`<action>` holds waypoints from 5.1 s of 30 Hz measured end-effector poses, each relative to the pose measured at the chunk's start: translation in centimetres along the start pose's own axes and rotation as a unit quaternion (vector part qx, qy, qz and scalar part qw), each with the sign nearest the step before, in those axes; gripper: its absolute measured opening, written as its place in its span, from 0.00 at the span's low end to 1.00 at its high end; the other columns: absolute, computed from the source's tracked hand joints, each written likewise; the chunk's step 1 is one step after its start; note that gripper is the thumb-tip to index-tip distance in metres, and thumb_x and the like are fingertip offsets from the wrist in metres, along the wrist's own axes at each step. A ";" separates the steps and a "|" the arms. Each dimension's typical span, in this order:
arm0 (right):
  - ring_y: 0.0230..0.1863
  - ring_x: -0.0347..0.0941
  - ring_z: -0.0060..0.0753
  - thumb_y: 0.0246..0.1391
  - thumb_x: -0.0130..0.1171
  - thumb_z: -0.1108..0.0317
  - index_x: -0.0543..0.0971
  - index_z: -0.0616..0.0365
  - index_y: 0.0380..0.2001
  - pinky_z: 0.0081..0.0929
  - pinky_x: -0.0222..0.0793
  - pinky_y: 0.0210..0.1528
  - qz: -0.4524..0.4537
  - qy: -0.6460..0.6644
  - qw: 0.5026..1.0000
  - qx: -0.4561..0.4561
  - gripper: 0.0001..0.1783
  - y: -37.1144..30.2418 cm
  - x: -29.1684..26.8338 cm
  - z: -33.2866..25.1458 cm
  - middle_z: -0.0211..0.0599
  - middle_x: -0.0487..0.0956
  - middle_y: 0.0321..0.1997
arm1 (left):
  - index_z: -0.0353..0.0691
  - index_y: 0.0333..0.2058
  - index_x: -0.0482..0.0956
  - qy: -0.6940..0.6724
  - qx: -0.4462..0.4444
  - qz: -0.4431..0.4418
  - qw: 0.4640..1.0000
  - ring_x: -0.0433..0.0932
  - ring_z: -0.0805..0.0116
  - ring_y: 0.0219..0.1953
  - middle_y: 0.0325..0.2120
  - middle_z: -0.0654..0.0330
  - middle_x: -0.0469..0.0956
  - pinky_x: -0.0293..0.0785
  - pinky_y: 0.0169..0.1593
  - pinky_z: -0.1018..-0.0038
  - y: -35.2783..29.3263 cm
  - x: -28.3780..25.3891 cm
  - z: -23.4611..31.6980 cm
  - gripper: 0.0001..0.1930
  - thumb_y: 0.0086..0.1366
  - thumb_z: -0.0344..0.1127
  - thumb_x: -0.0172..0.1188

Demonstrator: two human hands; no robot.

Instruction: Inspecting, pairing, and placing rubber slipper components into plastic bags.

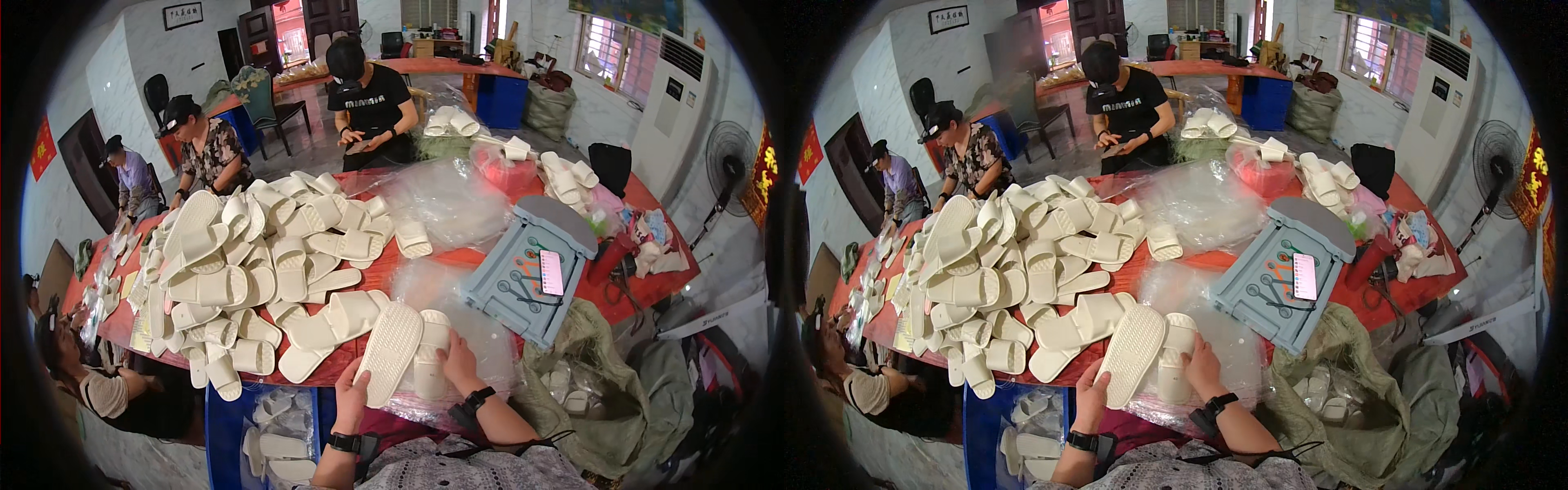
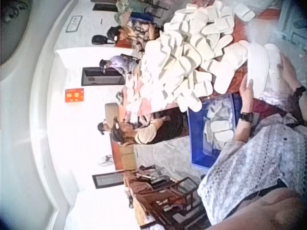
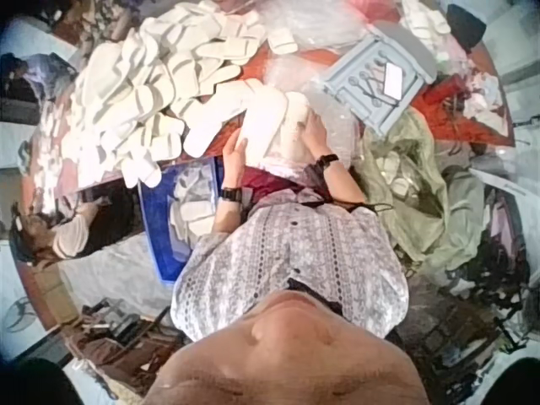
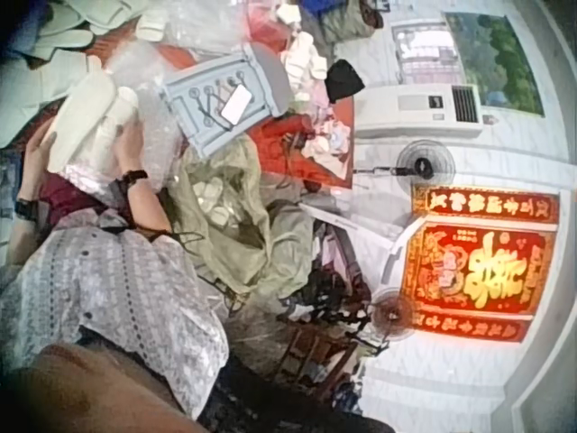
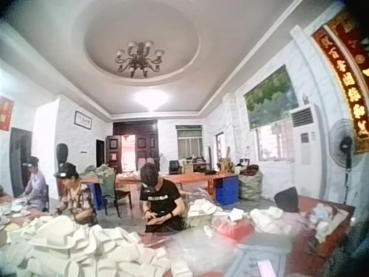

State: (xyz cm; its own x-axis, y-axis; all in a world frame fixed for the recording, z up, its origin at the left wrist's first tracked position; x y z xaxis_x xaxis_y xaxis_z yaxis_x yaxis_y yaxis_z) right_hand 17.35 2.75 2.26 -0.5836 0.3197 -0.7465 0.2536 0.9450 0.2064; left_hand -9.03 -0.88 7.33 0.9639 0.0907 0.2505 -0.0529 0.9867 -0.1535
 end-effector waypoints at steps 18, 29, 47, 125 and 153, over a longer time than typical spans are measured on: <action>0.30 0.76 0.49 0.56 0.58 0.66 0.70 0.52 0.58 0.43 0.69 0.32 0.065 0.051 0.995 0.059 0.26 -0.5 -8.4 1.6 0.42 0.78 0.26 | 0.28 0.56 0.69 -0.373 -0.428 -0.039 0.822 0.77 0.64 0.33 0.34 0.55 0.76 0.77 0.46 0.75 -2.8 7.3 -11.3 0.18 0.68 0.27 0.52; 0.40 0.79 0.51 0.55 0.55 0.65 0.70 0.52 0.59 0.45 0.73 0.43 -0.012 -0.008 0.997 0.077 0.26 -0.1 -6.8 1.4 0.46 0.82 0.41 | 0.30 0.50 0.75 0.205 -0.277 -0.241 0.907 0.79 0.73 0.36 0.37 0.59 0.81 0.76 0.41 0.77 -3.6 1.2 -8.2 0.19 0.72 0.43 0.53; 0.42 0.77 0.50 0.55 0.56 0.65 0.73 0.46 0.55 0.47 0.71 0.42 0.072 -0.072 0.995 0.015 0.22 -1.9 -10.1 3.6 0.41 0.80 0.44 | 0.42 0.58 0.70 0.569 0.266 -0.189 0.754 0.64 0.34 0.58 0.59 0.34 0.64 0.66 0.59 0.49 0.4 6.5 -3.4 0.43 0.45 0.54 0.75; 0.41 0.73 0.56 0.56 0.55 0.62 0.55 0.47 0.69 0.50 0.72 0.41 0.011 -0.050 0.999 0.019 0.38 -1.2 -3.0 4.0 0.50 0.72 0.43 | 0.32 0.57 0.65 0.654 0.221 -0.101 0.716 0.66 0.37 0.52 0.54 0.33 0.66 0.71 0.52 0.53 0.5 8.9 -5.2 0.44 0.49 0.56 0.70; 0.45 0.72 0.61 0.56 0.55 0.62 0.52 0.47 0.70 0.52 0.71 0.44 -0.029 -0.054 0.997 0.038 0.41 -0.9 -3.0 4.4 0.55 0.72 0.47 | 0.35 0.59 0.66 0.663 0.224 -0.101 0.707 0.67 0.37 0.52 0.56 0.32 0.65 0.77 0.44 0.54 0.6 8.5 -5.5 0.44 0.53 0.62 0.64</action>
State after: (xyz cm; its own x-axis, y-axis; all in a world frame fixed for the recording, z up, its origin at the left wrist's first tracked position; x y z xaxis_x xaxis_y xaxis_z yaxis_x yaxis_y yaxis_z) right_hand 22.23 0.59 1.55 -0.5135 0.2515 -0.8204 0.2824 0.9524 0.1152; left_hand 0.61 -0.30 4.11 0.3452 0.0283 -0.9381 0.3295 0.9323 0.1493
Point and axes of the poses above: each hand's wrist, its own y-axis towards the middle knuckle, its own x-axis out of the palm, z = x × y, the point moved 4 cm from there along y, towards the middle knuckle
